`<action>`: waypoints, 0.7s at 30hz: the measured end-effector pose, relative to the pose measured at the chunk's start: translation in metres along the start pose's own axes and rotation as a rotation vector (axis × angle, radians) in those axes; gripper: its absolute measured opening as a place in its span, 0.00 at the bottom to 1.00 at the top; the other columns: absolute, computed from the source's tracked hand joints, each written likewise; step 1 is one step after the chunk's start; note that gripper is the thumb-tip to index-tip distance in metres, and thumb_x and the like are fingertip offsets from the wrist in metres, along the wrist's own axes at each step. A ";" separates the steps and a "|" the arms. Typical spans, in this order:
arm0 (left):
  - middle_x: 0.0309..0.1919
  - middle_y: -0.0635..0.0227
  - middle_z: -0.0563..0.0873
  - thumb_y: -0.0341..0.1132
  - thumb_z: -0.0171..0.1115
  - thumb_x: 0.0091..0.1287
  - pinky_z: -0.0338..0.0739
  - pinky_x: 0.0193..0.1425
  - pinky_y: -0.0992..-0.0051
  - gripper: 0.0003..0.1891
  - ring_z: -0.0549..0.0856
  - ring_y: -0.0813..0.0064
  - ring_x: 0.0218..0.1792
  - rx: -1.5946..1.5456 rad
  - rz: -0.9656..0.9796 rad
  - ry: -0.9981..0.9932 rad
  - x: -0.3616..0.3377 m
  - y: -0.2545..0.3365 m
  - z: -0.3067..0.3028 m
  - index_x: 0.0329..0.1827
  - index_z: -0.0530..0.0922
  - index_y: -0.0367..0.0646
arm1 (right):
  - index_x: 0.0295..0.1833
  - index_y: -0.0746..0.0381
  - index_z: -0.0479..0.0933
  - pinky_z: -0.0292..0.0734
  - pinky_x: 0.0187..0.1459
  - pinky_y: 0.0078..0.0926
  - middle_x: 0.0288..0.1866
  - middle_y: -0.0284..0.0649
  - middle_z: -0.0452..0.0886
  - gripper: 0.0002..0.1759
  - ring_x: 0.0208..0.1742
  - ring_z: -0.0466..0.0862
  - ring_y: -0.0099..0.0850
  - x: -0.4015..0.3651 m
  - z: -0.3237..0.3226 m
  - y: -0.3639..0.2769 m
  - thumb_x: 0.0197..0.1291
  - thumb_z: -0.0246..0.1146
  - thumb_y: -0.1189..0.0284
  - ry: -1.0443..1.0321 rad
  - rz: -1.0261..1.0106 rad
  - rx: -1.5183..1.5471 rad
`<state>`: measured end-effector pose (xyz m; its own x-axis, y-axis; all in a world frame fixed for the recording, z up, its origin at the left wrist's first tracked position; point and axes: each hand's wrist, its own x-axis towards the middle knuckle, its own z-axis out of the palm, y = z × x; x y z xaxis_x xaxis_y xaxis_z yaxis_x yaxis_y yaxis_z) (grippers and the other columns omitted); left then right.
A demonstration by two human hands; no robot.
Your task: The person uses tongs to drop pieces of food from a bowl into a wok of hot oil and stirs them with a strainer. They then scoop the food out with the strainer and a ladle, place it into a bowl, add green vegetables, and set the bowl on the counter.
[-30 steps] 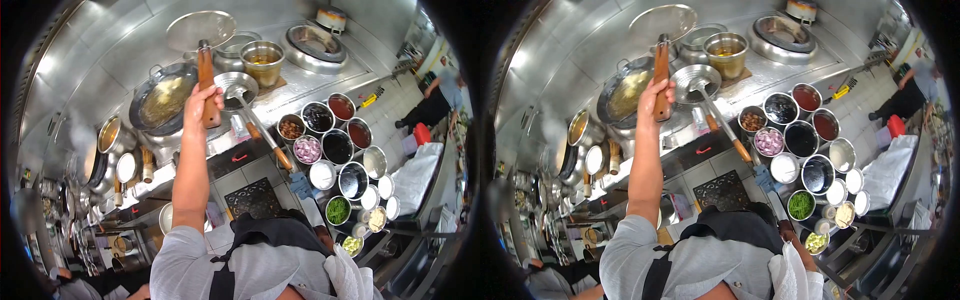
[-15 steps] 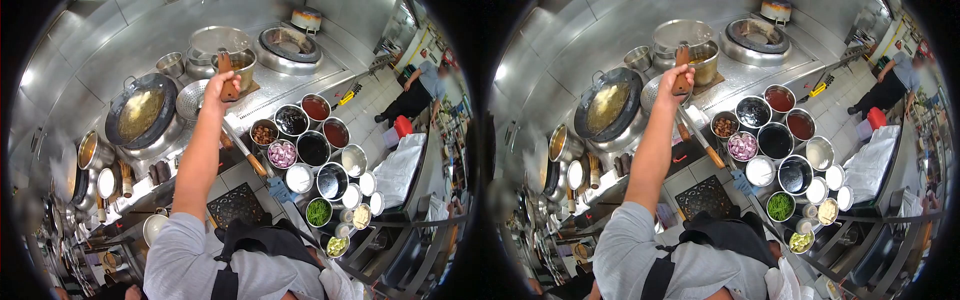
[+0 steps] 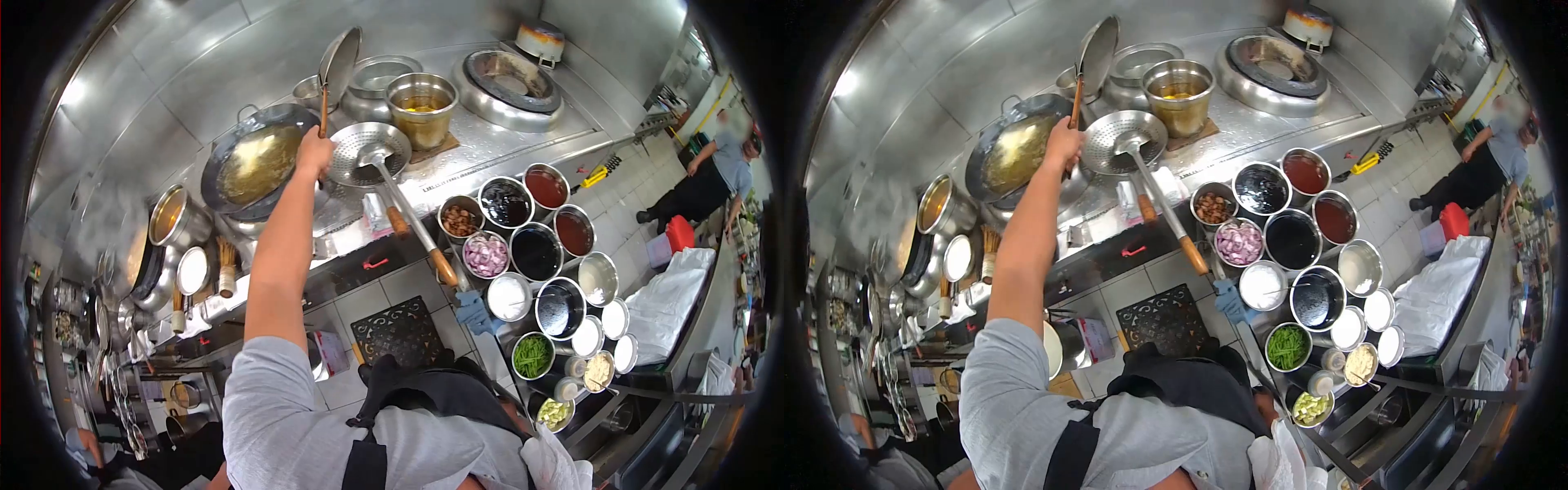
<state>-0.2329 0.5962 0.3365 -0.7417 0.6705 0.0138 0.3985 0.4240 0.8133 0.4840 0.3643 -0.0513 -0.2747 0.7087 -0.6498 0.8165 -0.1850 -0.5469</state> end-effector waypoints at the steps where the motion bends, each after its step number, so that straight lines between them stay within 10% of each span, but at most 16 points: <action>1: 0.30 0.57 0.84 0.31 0.56 0.61 0.78 0.25 0.66 0.21 0.83 0.65 0.23 -0.194 -0.058 0.012 -0.016 -0.006 -0.007 0.59 0.73 0.40 | 0.36 0.66 0.83 0.76 0.37 0.38 0.30 0.47 0.84 0.15 0.31 0.83 0.36 0.005 -0.003 -0.004 0.58 0.59 0.64 -0.036 -0.097 -0.109; 5: 0.26 0.64 0.81 0.28 0.59 0.64 0.74 0.18 0.73 0.12 0.78 0.77 0.18 -0.497 -0.056 -0.045 -0.070 -0.022 -0.061 0.50 0.71 0.40 | 0.37 0.66 0.83 0.76 0.35 0.37 0.29 0.46 0.84 0.15 0.29 0.82 0.35 0.026 -0.014 -0.051 0.59 0.59 0.65 -0.210 -0.398 -0.554; 9: 0.27 0.63 0.81 0.28 0.59 0.65 0.75 0.19 0.73 0.10 0.78 0.77 0.19 -0.567 -0.077 -0.019 -0.104 -0.058 -0.137 0.47 0.71 0.41 | 0.39 0.64 0.81 0.75 0.26 0.35 0.26 0.44 0.81 0.11 0.23 0.79 0.34 0.047 -0.003 -0.082 0.60 0.58 0.68 -0.255 -0.478 -0.239; 12: 0.25 0.65 0.80 0.28 0.58 0.64 0.75 0.18 0.73 0.09 0.78 0.77 0.18 -0.462 -0.125 0.083 -0.128 -0.082 -0.191 0.46 0.71 0.41 | 0.38 0.61 0.83 0.79 0.40 0.39 0.32 0.46 0.85 0.15 0.34 0.85 0.43 0.056 0.014 -0.113 0.55 0.60 0.61 -0.203 -0.072 0.096; 15: 0.23 0.66 0.78 0.27 0.57 0.61 0.74 0.18 0.72 0.11 0.77 0.76 0.17 -0.315 -0.160 0.185 -0.143 -0.107 -0.227 0.47 0.72 0.42 | 0.42 0.62 0.81 0.76 0.31 0.32 0.30 0.42 0.82 0.14 0.27 0.81 0.36 0.063 0.027 -0.140 0.57 0.61 0.64 -0.237 0.059 0.280; 17: 0.20 0.66 0.77 0.25 0.55 0.59 0.72 0.16 0.72 0.14 0.76 0.74 0.15 -0.220 -0.194 0.272 -0.153 -0.121 -0.240 0.49 0.72 0.40 | 0.42 0.64 0.77 0.69 0.16 0.31 0.26 0.41 0.78 0.10 0.17 0.75 0.31 0.042 0.025 -0.174 0.58 0.62 0.70 -0.190 0.088 0.379; 21: 0.19 0.66 0.75 0.25 0.55 0.58 0.71 0.15 0.71 0.15 0.75 0.73 0.14 -0.240 -0.180 0.312 -0.154 -0.163 -0.244 0.50 0.72 0.39 | 0.40 0.64 0.79 0.71 0.18 0.31 0.29 0.41 0.81 0.10 0.18 0.77 0.32 0.052 0.042 -0.154 0.56 0.64 0.69 -0.213 -0.097 0.195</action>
<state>-0.3154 0.2749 0.3439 -0.9301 0.3673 0.0048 0.1386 0.3387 0.9306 0.3225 0.4015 -0.0227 -0.4638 0.5742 -0.6747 0.6741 -0.2654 -0.6893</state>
